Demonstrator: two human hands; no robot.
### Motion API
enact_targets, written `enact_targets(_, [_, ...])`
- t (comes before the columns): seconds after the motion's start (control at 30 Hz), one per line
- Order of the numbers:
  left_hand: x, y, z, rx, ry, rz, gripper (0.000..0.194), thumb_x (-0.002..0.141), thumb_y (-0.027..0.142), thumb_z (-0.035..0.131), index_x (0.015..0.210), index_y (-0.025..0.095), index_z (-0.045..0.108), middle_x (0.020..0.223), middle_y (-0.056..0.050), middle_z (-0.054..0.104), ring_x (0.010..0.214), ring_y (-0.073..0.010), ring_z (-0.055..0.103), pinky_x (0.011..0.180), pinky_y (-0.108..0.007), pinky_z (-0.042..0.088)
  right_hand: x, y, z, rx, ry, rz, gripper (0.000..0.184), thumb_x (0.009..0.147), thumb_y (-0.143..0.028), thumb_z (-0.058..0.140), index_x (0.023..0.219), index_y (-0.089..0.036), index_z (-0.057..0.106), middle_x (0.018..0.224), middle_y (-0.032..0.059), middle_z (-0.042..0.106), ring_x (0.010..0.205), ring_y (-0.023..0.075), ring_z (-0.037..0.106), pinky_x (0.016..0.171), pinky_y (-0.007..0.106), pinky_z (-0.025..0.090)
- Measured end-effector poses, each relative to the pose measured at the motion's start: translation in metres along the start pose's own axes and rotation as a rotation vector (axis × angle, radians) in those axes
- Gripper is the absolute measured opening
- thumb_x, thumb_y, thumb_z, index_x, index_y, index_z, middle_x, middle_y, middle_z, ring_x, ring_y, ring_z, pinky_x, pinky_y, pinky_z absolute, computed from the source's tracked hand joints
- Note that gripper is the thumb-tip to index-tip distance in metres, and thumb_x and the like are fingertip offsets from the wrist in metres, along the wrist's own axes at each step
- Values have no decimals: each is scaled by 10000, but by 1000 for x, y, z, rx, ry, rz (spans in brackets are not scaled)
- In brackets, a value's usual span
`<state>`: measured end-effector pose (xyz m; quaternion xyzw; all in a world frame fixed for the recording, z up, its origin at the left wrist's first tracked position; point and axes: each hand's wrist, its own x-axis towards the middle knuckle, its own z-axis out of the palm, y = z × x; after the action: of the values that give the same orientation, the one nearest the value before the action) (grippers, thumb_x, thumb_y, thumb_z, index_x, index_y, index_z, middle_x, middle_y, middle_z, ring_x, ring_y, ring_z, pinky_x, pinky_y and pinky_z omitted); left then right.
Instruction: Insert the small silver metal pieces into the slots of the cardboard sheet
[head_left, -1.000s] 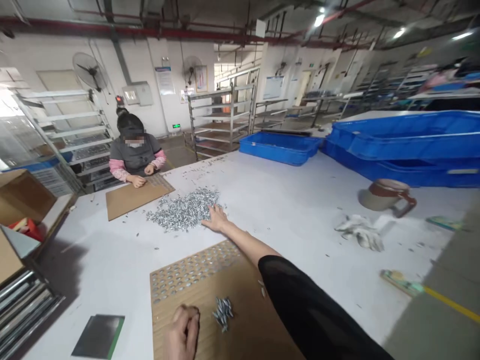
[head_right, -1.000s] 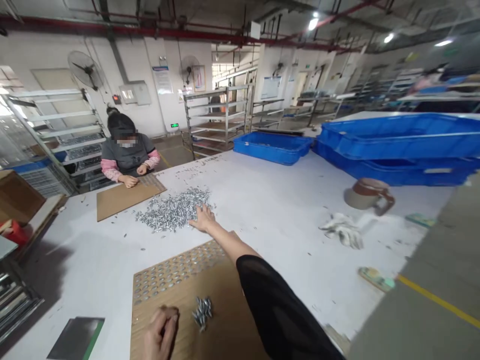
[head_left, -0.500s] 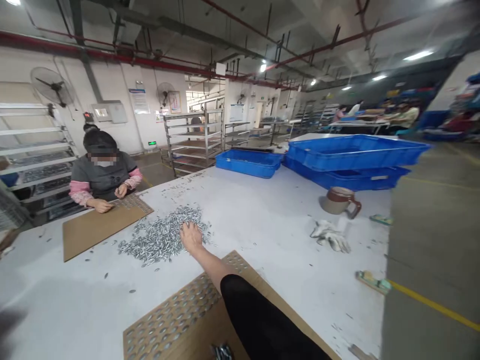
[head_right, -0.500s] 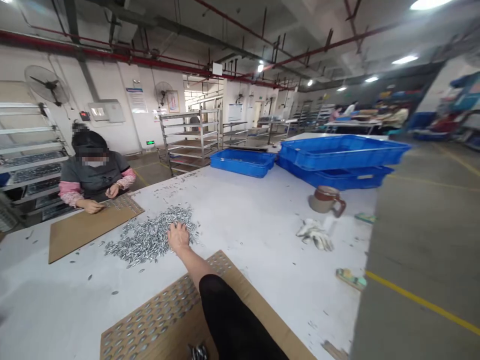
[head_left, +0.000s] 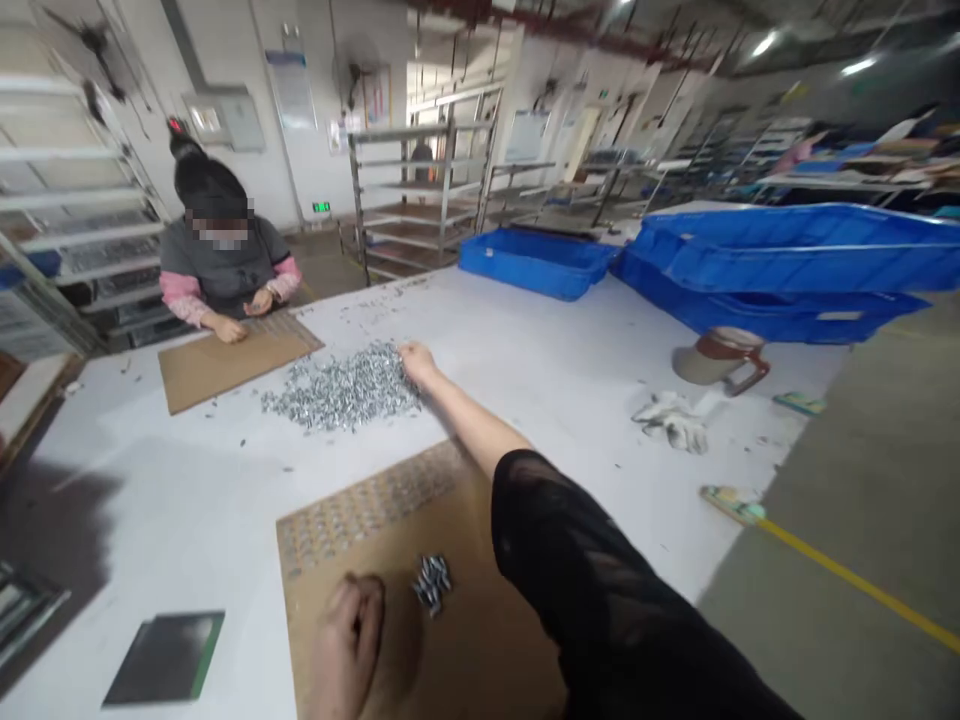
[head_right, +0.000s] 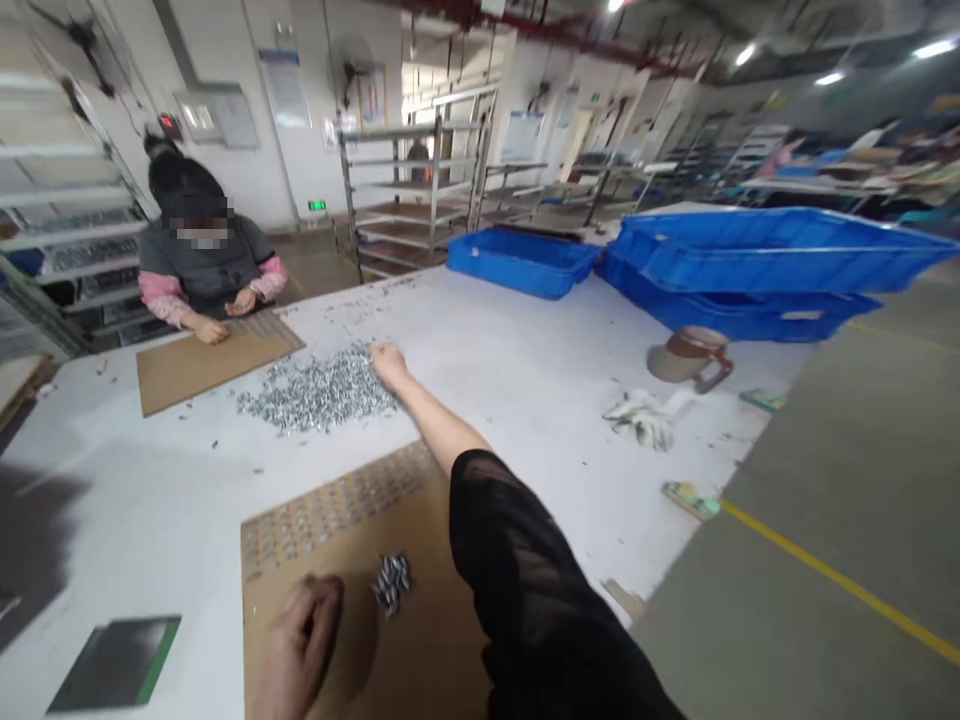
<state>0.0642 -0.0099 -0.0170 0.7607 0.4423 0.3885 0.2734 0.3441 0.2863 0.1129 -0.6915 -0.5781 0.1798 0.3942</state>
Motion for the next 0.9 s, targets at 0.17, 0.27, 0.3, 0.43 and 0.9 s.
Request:
enact_targets(0.17, [3,10,-5,13,-2,-47,253,975,382,528,905,207,698,785,-47,659,719,-184,644,681,-304,514,-91,19,-41,107,-128,-45,330,991,-398,414,918,-149,619,734,-12,606,664,132,533,682,231,432])
enact_targets(0.27, [3,15,-4,61,27,-46,253,958,394,549,944,196,705,746,-32,628,667,-177,609,655,-308,497,-180,23,-50,99,-353,-134,298,973,-400,479,860,-162,619,751,-13,632,716,138,556,706,229,429])
enact_targets(0.3, [2,16,-4,68,57,-38,254,956,391,548,930,193,705,731,-30,620,661,-177,604,643,-308,495,-209,23,-47,85,-430,-141,297,984,-384,463,867,-165,625,755,-11,642,727,140,569,714,231,431])
enact_targets(0.43, [2,20,-4,103,97,19,217,951,349,533,957,202,693,807,-47,652,745,-193,631,717,-339,529,-300,15,-20,-127,-573,-351,238,1004,-260,457,882,-173,642,879,34,671,843,163,597,826,263,437])
enact_targets(0.9, [-19,48,17,418,-176,213,526,857,372,702,1335,212,550,1368,-161,559,1232,-328,551,994,-512,473,-319,87,-62,-294,-501,-679,284,980,-347,578,1236,-278,680,1244,83,675,1153,243,546,1031,409,367])
